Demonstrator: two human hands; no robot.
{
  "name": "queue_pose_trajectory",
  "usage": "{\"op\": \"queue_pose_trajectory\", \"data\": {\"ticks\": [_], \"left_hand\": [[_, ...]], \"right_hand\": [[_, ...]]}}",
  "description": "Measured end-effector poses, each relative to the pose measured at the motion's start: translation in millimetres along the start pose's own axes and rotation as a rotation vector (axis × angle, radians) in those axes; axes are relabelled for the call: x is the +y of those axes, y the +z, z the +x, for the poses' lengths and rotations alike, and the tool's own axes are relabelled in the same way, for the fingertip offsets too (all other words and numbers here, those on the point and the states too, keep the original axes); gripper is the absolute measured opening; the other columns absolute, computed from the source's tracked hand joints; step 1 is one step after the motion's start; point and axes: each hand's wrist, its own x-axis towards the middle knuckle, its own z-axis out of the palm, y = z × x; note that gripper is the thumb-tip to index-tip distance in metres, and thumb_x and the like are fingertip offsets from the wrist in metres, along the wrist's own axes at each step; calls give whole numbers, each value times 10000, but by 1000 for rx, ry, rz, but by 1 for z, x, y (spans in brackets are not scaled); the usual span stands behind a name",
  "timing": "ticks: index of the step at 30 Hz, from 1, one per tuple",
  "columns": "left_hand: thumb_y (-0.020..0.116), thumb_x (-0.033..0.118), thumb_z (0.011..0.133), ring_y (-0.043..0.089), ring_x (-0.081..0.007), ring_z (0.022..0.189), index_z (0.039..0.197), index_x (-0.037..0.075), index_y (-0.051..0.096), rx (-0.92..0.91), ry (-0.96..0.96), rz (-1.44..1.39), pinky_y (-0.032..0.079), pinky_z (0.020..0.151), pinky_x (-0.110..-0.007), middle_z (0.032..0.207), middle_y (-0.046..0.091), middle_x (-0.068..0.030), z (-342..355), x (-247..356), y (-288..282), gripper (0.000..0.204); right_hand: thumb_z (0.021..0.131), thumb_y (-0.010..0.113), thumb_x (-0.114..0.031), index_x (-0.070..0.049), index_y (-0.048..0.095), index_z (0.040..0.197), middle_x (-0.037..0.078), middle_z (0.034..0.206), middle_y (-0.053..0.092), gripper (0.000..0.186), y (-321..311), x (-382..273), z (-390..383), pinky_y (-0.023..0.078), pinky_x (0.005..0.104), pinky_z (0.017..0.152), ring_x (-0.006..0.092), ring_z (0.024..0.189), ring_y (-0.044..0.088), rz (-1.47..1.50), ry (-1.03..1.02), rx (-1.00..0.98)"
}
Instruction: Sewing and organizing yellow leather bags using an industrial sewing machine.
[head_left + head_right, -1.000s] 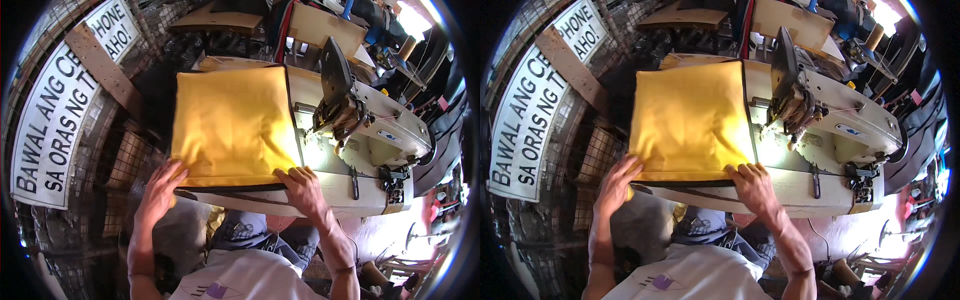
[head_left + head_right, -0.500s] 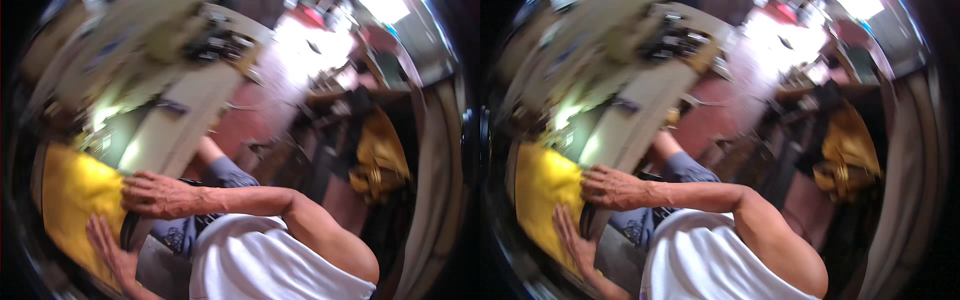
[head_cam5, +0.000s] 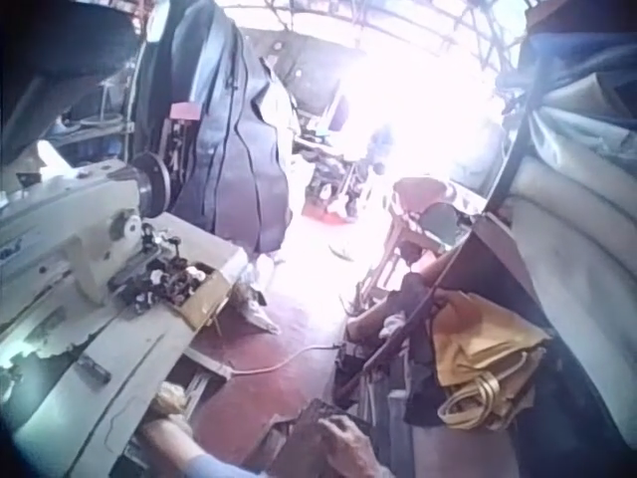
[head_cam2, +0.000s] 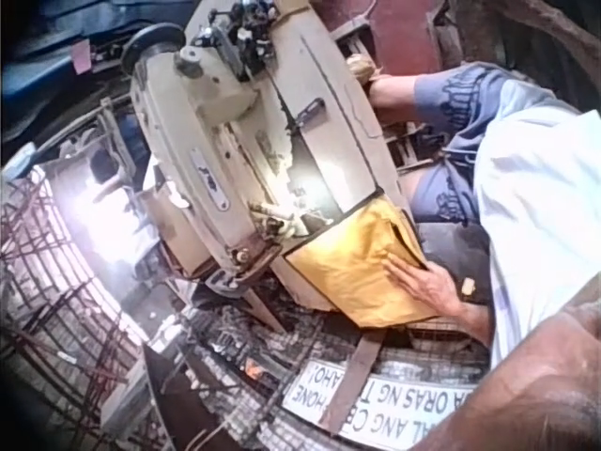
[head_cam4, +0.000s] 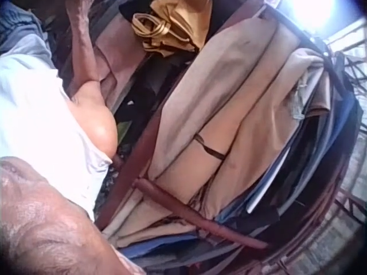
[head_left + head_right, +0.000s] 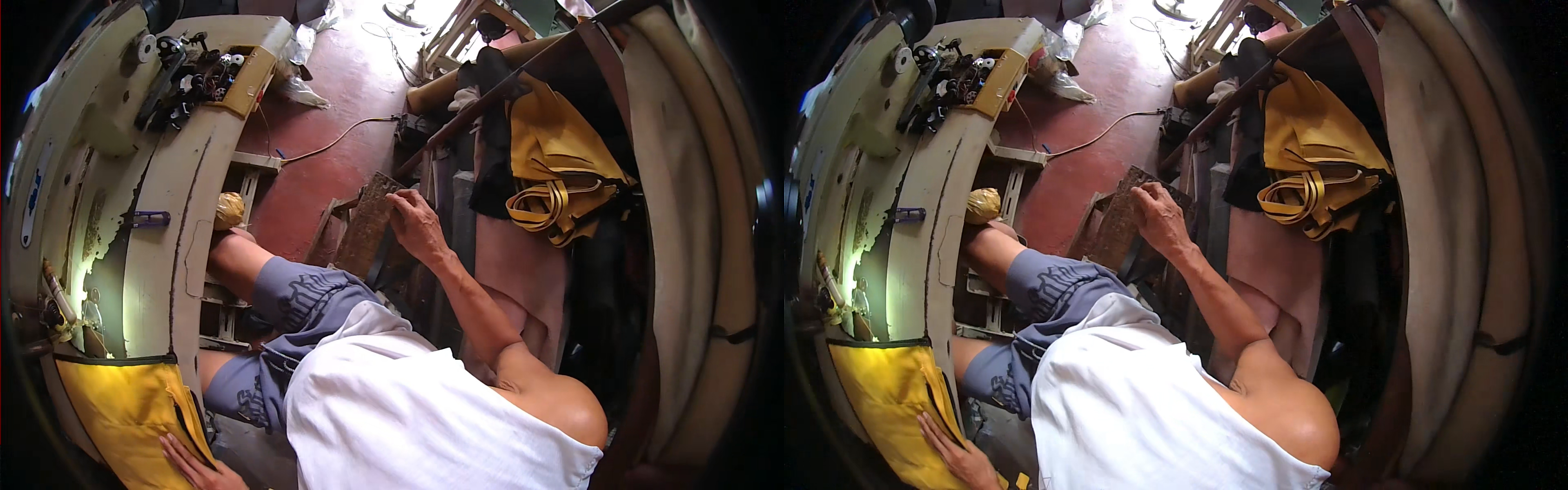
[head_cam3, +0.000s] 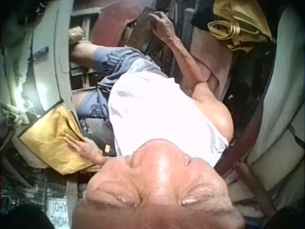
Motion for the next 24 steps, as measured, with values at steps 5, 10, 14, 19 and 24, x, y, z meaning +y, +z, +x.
{"op": "queue_pose_trajectory", "data": {"ticks": [5, 10, 14, 19, 24], "left_hand": [[719, 272, 868, 432, -367, 1378, 1482, -34, 384, 6, -198, -274, 333, 1150, -429, 1518, 430, -214, -17, -21, -13, 762], [696, 265, 897, 458, -354, 1349, 1457, -51, 405, 110, -373, -290, 352, 1130, -420, 1493, 455, -216, -47, -42, -24, 706], [678, 260, 921, 478, -344, 1326, 1438, -66, 421, 184, -487, -307, 367, 1114, -412, 1474, 474, -218, -70, -61, -37, 663], [655, 254, 950, 504, -331, 1298, 1413, -83, 442, 264, -615, -356, 386, 1093, -403, 1449, 499, -220, -111, -96, -55, 612], [632, 248, 979, 529, -318, 1269, 1389, -101, 462, 337, -633, -441, 405, 1073, -394, 1424, 523, -222, -128, -128, -80, 564]], "right_hand": [[884, 667, -67, -58, 656, 1191, 161, 1164, 627, 307, 10, -1, -1, 549, 402, 877, 360, 1037, 651, 96, -9, -50], [894, 672, -101, -62, 647, 1196, 160, 1156, 622, 306, 29, -3, -9, 542, 395, 887, 348, 1043, 649, 132, 23, -126], [886, 672, -152, -66, 644, 1162, 152, 1085, 619, 291, 49, -11, -11, 524, 407, 894, 344, 1046, 625, 181, -43, -376], [865, 695, -212, -66, 680, 1114, 159, 1043, 672, 289, 72, 5, -12, 520, 410, 893, 346, 1020, 622, 218, -152, -551], [866, 715, -303, -91, 670, 1173, 200, 1041, 662, 376, 97, 47, -10, 531, 428, 858, 390, 987, 639, 308, 78, -433]]}}
